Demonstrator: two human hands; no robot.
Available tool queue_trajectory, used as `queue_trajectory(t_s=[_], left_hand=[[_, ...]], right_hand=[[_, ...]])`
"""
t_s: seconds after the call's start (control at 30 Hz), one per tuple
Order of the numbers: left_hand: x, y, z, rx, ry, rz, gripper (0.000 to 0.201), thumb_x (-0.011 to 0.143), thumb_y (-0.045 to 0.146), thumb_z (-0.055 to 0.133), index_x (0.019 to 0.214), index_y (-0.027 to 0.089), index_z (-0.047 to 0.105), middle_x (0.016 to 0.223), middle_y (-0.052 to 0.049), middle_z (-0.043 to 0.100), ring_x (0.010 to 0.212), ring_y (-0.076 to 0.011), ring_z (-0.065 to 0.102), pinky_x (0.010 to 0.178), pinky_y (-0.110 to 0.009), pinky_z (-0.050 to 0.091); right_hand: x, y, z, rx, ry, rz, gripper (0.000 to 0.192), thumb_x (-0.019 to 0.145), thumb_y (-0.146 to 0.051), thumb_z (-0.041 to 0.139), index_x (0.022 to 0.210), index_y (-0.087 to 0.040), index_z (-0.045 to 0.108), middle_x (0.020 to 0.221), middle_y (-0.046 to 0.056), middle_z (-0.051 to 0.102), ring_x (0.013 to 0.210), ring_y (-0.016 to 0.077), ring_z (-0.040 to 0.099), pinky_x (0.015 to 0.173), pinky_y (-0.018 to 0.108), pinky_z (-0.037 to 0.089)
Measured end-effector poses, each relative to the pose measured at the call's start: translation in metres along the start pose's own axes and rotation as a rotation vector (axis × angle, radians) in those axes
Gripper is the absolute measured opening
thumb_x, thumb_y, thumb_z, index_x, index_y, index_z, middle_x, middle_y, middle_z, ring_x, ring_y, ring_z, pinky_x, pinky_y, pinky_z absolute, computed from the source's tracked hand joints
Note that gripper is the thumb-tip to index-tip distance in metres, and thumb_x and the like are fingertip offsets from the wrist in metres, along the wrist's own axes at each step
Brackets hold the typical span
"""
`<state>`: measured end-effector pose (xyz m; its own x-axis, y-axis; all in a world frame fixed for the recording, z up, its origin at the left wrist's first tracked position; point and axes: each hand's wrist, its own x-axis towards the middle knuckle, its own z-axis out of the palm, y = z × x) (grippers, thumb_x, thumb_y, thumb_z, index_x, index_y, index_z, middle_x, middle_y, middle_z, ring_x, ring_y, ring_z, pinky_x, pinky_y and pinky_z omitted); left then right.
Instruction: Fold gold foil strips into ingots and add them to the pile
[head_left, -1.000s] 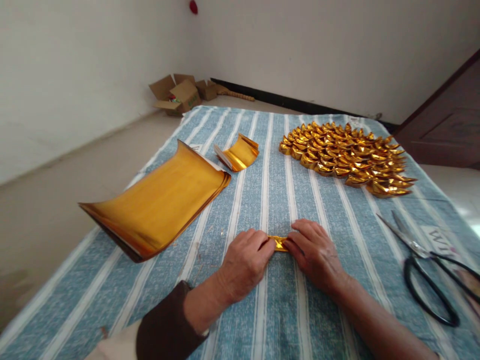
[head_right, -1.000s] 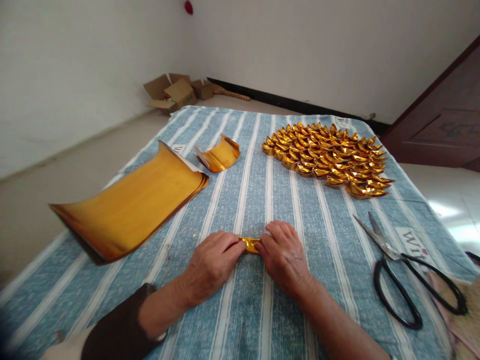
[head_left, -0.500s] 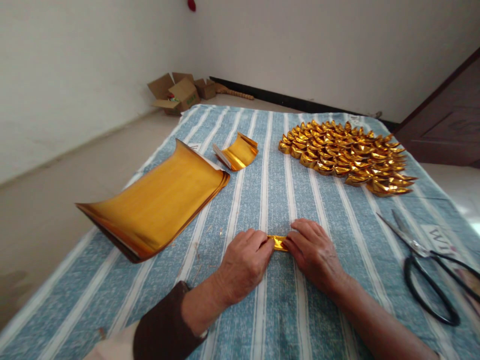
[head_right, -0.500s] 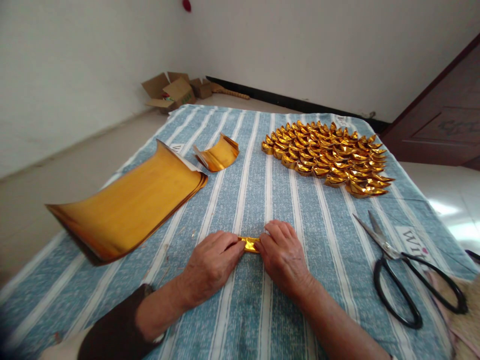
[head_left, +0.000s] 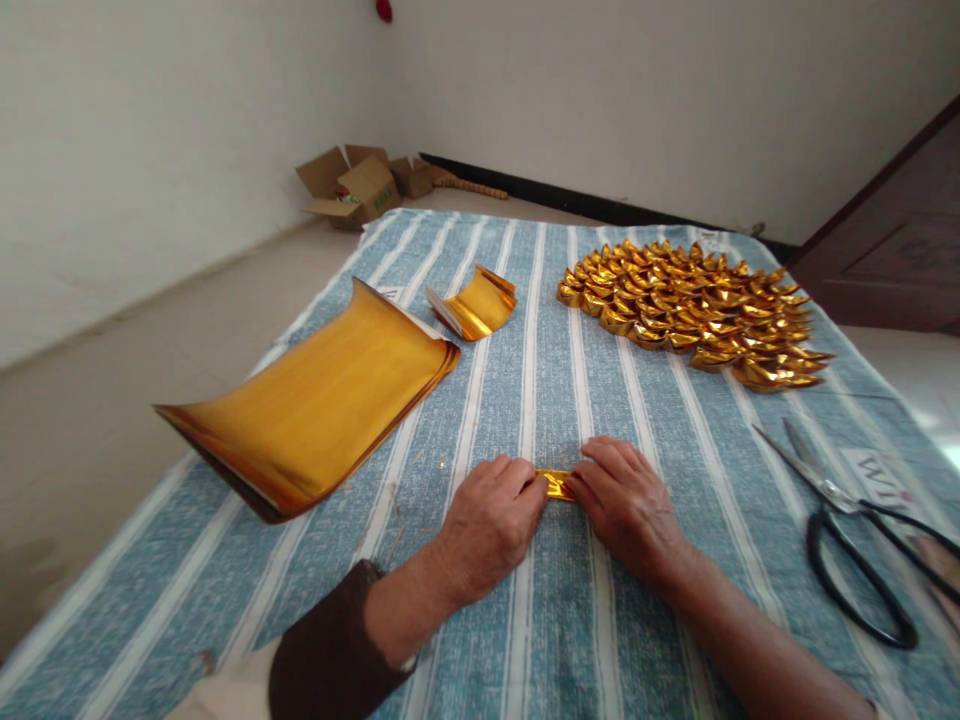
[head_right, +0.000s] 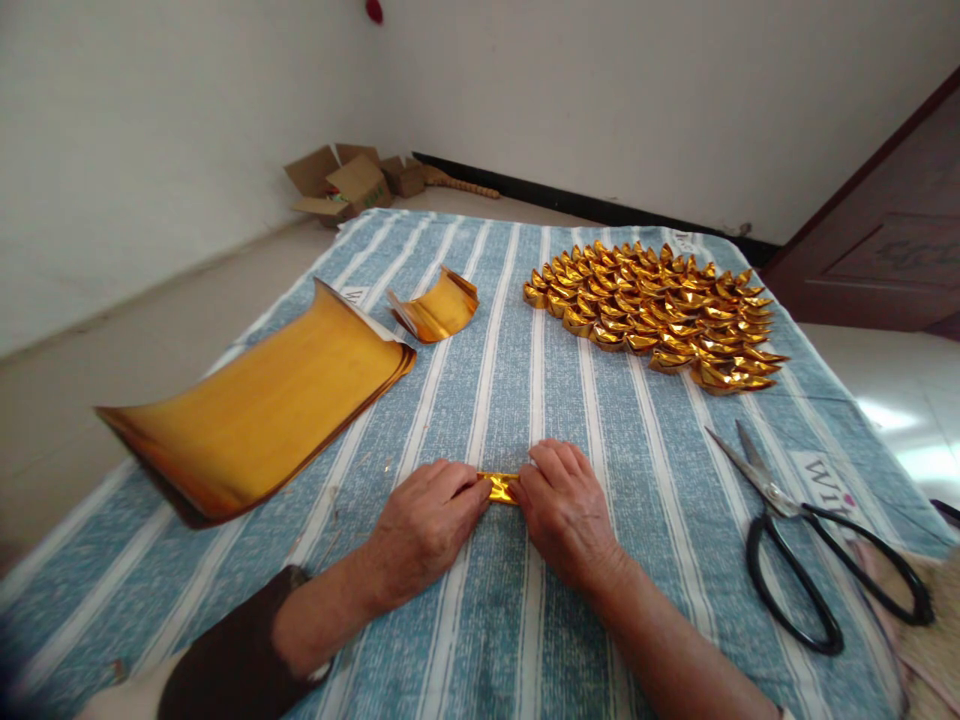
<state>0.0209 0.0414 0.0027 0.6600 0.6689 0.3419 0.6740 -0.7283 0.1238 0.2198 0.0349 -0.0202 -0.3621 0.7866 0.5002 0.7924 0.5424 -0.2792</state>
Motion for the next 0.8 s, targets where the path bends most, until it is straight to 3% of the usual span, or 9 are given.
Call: queue_trajectory(t_s=[0.43, 0.7, 0.8], left_hand=[[0.001, -0.001, -0.001, -0.043, -0.041, -0.019, 0.024, 0.099, 0.020, 0.046, 0.083, 0.017, 0.064, 0.079, -0.004, 0.058, 0.072, -0.0182, 0.051, 0.064, -0.031, 0.045], [0.006, -0.024, -0.008, -0.375, -0.172, -0.033, 0.021, 0.097, 0.019, 0.048, 0.097, 0.018, 0.069, 0.087, -0.004, 0.059, 0.079, -0.0153, 0.057, 0.069, -0.027, 0.049], [0.010, -0.032, -0.012, -0.456, -0.268, -0.049, 0.021, 0.096, 0.019, 0.049, 0.100, 0.018, 0.070, 0.091, -0.004, 0.060, 0.081, -0.0148, 0.059, 0.072, -0.026, 0.049]], right_hand=[[0.000, 0.000, 0.001, -0.041, -0.002, -0.027, 0.021, 0.097, -0.020, 0.050, 0.081, -0.018, 0.064, 0.096, 0.011, 0.064, 0.102, 0.0260, 0.058, 0.090, 0.043, 0.050], [0.004, -0.001, -0.002, -0.105, 0.038, -0.179, 0.023, 0.098, -0.015, 0.045, 0.087, -0.015, 0.066, 0.101, 0.014, 0.063, 0.107, 0.0274, 0.054, 0.095, 0.045, 0.046], [0.006, -0.001, -0.004, -0.118, 0.028, -0.230, 0.024, 0.098, -0.014, 0.045, 0.086, -0.015, 0.066, 0.099, 0.013, 0.062, 0.103, 0.0264, 0.053, 0.087, 0.042, 0.045]])
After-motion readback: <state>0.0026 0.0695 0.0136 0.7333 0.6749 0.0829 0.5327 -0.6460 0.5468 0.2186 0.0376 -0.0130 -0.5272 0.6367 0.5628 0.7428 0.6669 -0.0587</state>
